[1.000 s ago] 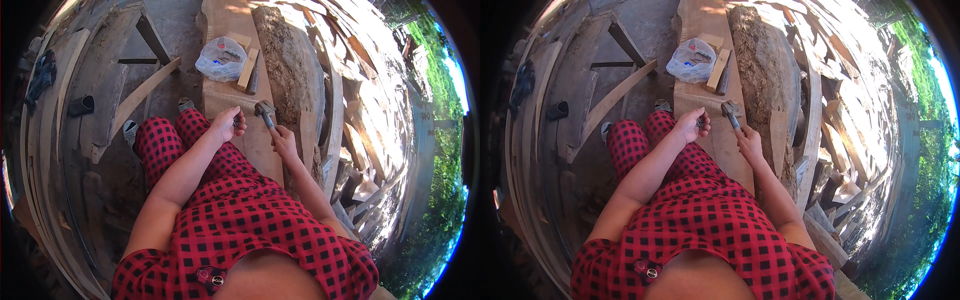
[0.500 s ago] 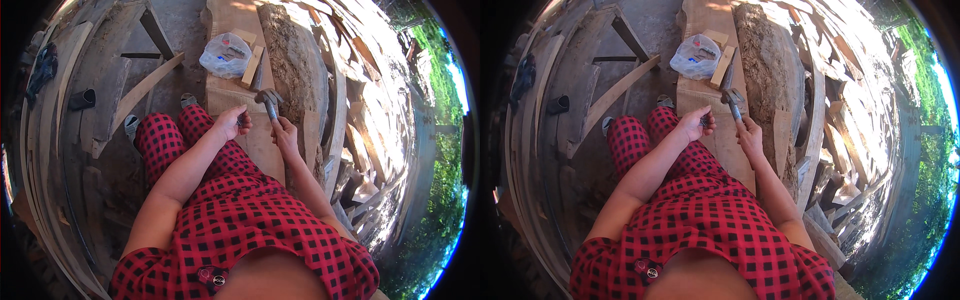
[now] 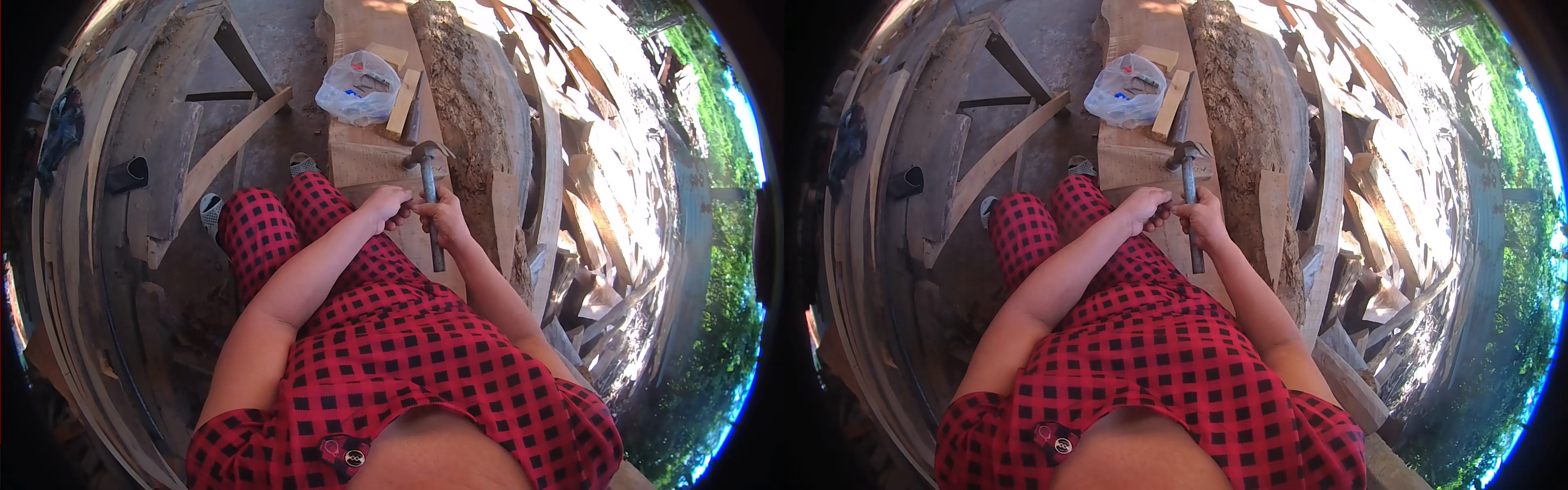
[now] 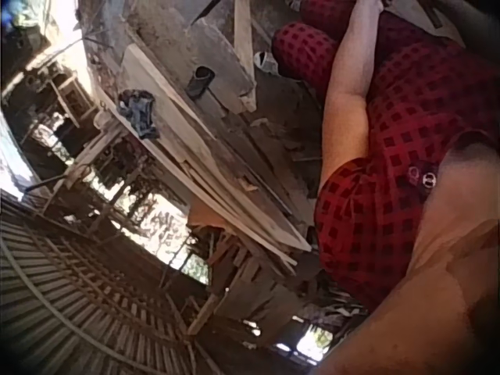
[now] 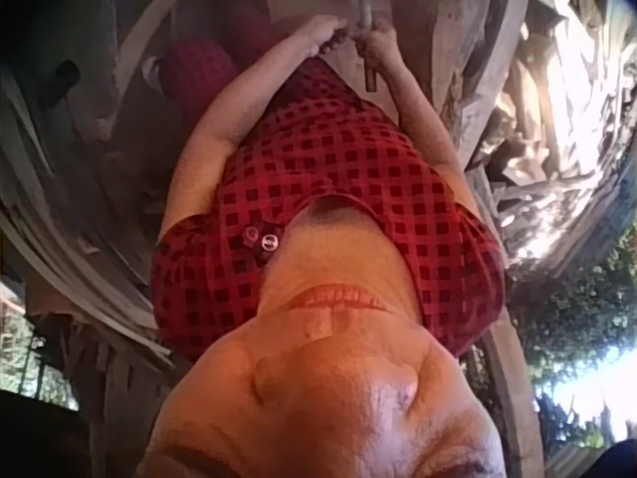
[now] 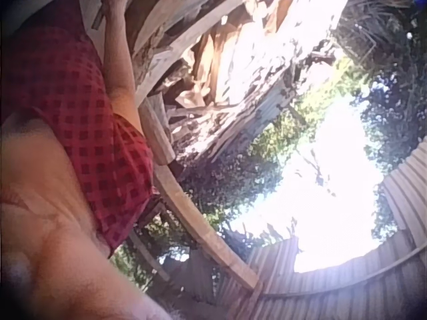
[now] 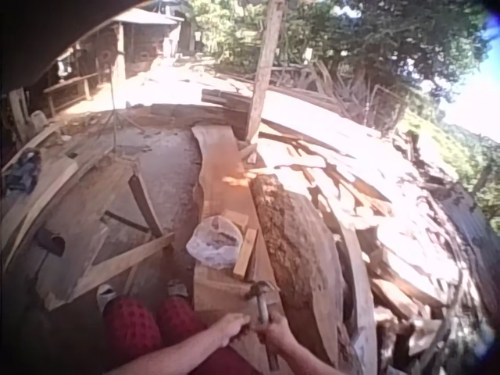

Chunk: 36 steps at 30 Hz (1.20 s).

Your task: Use a chisel and hammer to shape a piece of wood.

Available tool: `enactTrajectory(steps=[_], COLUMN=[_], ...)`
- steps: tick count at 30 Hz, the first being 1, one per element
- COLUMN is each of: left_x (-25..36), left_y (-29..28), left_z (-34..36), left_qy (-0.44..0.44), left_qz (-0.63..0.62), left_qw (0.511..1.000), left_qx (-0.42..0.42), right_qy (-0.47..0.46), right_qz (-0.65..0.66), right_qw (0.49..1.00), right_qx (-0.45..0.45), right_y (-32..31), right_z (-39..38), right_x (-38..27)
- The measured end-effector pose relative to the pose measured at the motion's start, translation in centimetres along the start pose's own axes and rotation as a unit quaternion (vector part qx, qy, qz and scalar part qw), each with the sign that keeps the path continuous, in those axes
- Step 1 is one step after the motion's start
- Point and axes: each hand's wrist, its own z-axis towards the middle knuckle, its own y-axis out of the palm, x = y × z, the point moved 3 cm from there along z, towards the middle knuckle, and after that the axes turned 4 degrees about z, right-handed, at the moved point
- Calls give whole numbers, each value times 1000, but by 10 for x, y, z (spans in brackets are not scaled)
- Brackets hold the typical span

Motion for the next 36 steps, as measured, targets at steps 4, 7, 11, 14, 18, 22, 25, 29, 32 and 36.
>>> enactTrajectory(steps=[4,7,11,14,18,22,25,29,32,36], left_x=[2,0,1,2,3,7,9,12,15,19], left_y=[-1,1,3,3,3,-1,-3,-4,-1,0], left_z=[1,2,3,3,1,-1,0,-2,-2,0], left_qy=[-12,-14,-26,-46,-3,13,33,74,168,213], left_qz=[44,73,108,124,159,194,179,177,276,302], left_qw=[999,997,994,991,987,981,983,981,946,928], left_qx=[10,15,8,2,12,23,5,-18,23,50], right_qy=[11,2,-13,-24,-50,-62,-95,-74,-75,-94], right_qz=[57,69,68,46,17,-40,-109,-162,-192,-243], right_qw=[998,997,997,997,996,995,986,982,978,965], right_qx=[2,24,39,53,65,73,78,62,42,28], right_y=[0,3,2,1,4,1,-7,-10,-13,-15], right_z=[2,0,0,1,-1,-1,4,3,6,11], right_x=[5,7,13,16,11,8,6,-10,-16,-16])
